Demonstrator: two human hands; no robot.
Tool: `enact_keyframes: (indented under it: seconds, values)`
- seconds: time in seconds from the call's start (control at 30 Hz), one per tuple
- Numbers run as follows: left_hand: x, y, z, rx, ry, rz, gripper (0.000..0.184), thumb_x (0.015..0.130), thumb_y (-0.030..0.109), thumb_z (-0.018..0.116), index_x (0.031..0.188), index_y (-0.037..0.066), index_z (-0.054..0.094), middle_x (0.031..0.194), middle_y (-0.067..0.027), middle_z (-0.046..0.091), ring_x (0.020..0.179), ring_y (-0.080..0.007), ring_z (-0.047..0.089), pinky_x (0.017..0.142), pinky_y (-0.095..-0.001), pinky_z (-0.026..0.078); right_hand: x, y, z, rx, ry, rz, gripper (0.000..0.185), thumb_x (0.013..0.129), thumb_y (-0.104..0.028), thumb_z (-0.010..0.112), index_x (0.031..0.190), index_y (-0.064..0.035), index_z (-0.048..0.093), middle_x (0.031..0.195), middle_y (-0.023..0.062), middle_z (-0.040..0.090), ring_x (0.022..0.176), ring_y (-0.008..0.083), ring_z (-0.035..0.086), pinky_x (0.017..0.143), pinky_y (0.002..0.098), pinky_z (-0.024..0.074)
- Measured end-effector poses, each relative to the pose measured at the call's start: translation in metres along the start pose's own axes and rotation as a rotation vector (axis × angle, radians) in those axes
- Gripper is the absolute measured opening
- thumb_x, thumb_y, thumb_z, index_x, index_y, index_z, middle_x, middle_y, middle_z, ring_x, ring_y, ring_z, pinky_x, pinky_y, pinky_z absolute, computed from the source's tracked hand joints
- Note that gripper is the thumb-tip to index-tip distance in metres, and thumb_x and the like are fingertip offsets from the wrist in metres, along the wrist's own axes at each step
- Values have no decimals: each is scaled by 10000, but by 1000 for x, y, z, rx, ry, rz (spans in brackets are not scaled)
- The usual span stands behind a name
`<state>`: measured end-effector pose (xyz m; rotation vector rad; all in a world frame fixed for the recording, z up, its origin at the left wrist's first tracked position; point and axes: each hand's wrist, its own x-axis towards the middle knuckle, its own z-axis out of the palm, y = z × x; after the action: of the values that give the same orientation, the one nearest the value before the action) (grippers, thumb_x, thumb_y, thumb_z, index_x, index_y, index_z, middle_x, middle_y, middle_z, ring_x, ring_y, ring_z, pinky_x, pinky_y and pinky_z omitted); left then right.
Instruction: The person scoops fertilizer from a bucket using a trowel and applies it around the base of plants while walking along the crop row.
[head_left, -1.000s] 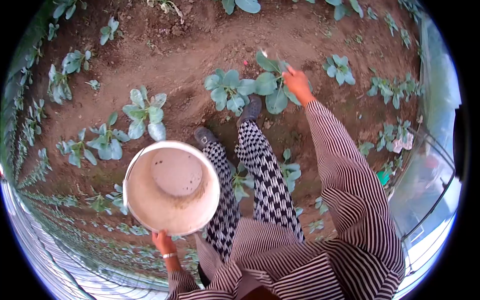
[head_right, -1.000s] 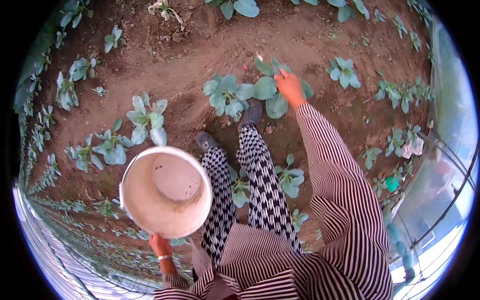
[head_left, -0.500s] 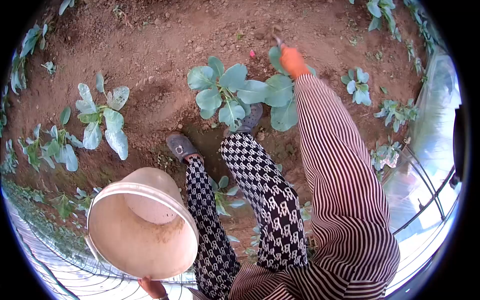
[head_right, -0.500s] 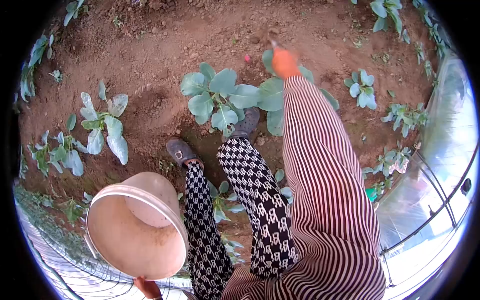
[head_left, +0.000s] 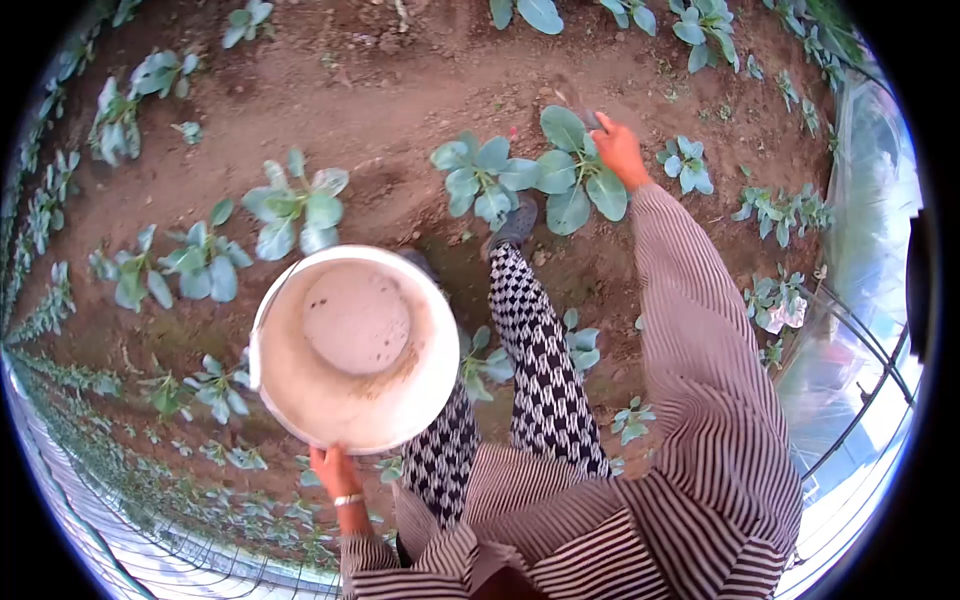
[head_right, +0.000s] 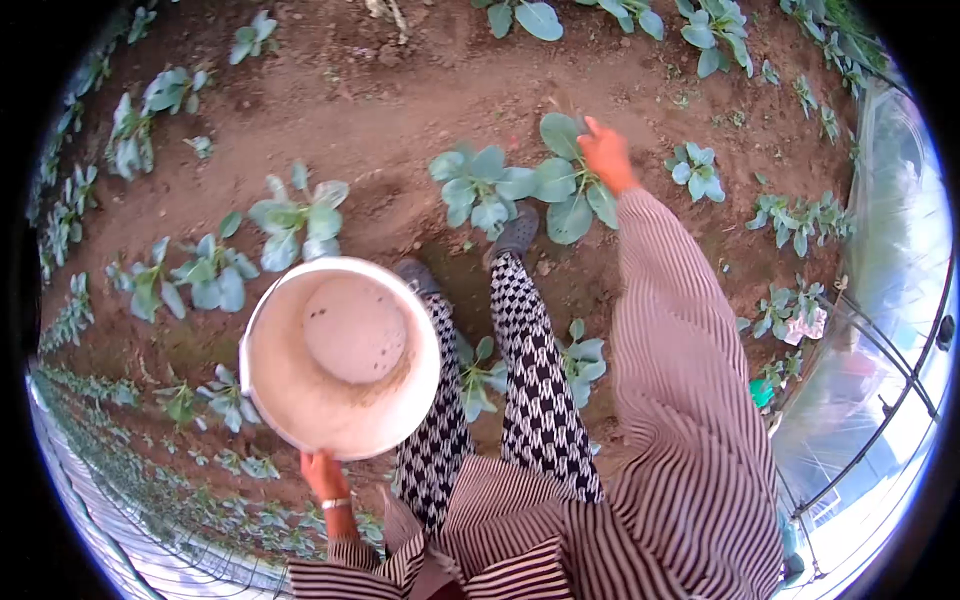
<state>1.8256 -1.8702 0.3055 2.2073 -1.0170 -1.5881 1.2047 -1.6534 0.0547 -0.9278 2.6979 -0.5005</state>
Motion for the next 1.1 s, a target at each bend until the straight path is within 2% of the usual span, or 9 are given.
enact_keyframes:
  seconds: [0.07, 0.2, 0.33, 0.4, 0.47, 0.6, 0.7, 1.03, 1.1]
  values:
    - [-4, 17, 19, 1, -16, 55, 407, 718, -4, 529, 1125, -21, 512, 944, -35, 567, 767, -114, 503, 651, -243, 421, -14, -99, -94, 552, -248, 579, 487, 867, -189, 529, 1331, -70, 444, 775, 101, 627, 529, 136, 548, 459, 296, 445]
    - [0, 33, 27, 219, -101, 219, 221, 696, 58, 657, 887, 1, 561, 767, -28, 557, 615, -104, 521, 506, -239, 451, -80, -216, -212, 1265, -449, 632, 483, 876, -114, 524, 1332, -4, 411, 659, -4, 502, 444, 7, 346, 349, 170, 272]
    - [-11, 55, 35, 521, -4, 407, 370, 578, 236, 726, 772, -18, 540, 733, -89, 519, 650, -200, 500, 625, -315, 434, -147, -290, -247, 1145, -796, 685, 468, 877, -96, 534, 1323, -13, 418, 665, -10, 511, 403, 5, 324, 330, 149, 239]
    - [-34, 85, 36, 608, -34, 480, 380, 573, 244, 723, 784, -19, 547, 778, -99, 527, 670, -211, 507, 634, -329, 438, -167, -326, -231, 1153, -947, 647, 359, 861, -113, 554, 1189, 32, 525, 641, 7, 513, 416, 20, 370, 326, 163, 259]
    - [-43, 94, 36, 635, -35, 616, 306, 616, 145, 721, 833, -16, 578, 752, -50, 560, 609, -111, 515, 557, -263, 451, -180, -347, -180, 978, -968, 564, 238, 854, -125, 573, 1030, 35, 588, 623, 25, 523, 415, 51, 391, 328, 201, 280]
    - [-84, 130, 43, 622, -92, 641, 382, 561, 216, 732, 816, -14, 564, 783, -85, 528, 666, -185, 515, 635, -307, 451, -185, -361, -66, 877, -828, 662, 210, 824, -157, 592, 885, 44, 592, 625, 68, 548, 422, 135, 435, 342, 294, 322]
    - [-107, 149, 49, 638, -111, 711, 350, 582, 171, 732, 840, -10, 580, 780, -51, 530, 640, -128, 495, 611, -269, 444, -182, -357, -15, 1080, -798, 726, 220, 816, -156, 593, 886, 52, 590, 641, 91, 559, 439, 154, 448, 349, 307, 329]
    - [-95, 155, 61, 546, -82, 729, 277, 620, 121, 703, 828, -24, 592, 684, -13, 541, 567, -79, 464, 534, -233, 408, -163, -348, -115, 1271, -868, 706, 191, 859, -110, 555, 976, 38, 582, 665, 65, 523, 438, 84, 382, 355, 219, 264]
    - [-83, 152, 62, 535, -88, 620, 321, 590, 198, 707, 799, -12, 584, 730, -61, 541, 627, -154, 497, 609, -281, 434, -163, -350, -145, 1283, -893, 709, 217, 867, -114, 556, 1021, 39, 568, 685, 60, 525, 445, 59, 368, 365, 197, 257]
